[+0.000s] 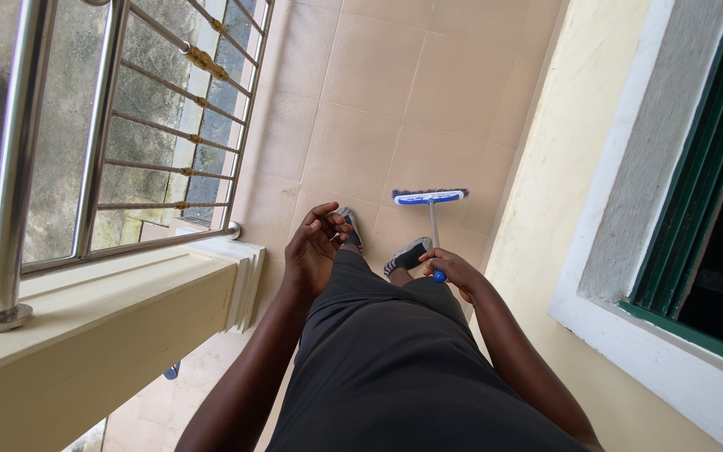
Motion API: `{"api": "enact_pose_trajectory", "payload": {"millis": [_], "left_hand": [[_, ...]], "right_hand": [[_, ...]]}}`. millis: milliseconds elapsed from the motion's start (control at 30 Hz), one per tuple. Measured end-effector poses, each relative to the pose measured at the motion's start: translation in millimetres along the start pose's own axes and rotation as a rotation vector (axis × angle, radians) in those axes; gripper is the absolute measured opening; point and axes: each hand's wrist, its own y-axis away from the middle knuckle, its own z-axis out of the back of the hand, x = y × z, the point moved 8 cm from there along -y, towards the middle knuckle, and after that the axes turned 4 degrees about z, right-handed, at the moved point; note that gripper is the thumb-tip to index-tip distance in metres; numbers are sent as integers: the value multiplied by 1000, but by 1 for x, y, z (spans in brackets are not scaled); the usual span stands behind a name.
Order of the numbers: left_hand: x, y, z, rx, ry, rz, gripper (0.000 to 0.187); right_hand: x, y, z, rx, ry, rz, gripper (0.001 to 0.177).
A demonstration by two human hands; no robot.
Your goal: The person sweeps the tiled floor of a balcony using a blue and white broom, pushing debris toward a blue dustpan.
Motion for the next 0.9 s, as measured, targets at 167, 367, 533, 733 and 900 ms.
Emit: {"api": "enact_pose_trajectory", "payload": {"millis": [167,367,533,733,900], "left_hand": [[-14,15,24,-48,39,-22,49],[-38,13,55,-43,68,-14,49],[-74,10,88,4,92,6,50],[-124,3,134,48,90,4,48],[-159,-8,175,94,101,30,46]], "right_hand": [[2,-11,-18,13,-14,29,47],[17,-24,-60,36,-100,-4,47],[38,-42,-106,20,-90,40,49],[67,-58,-161,-29,-30,26,48],[91,-78,-205,-58,6,25,51]]}}
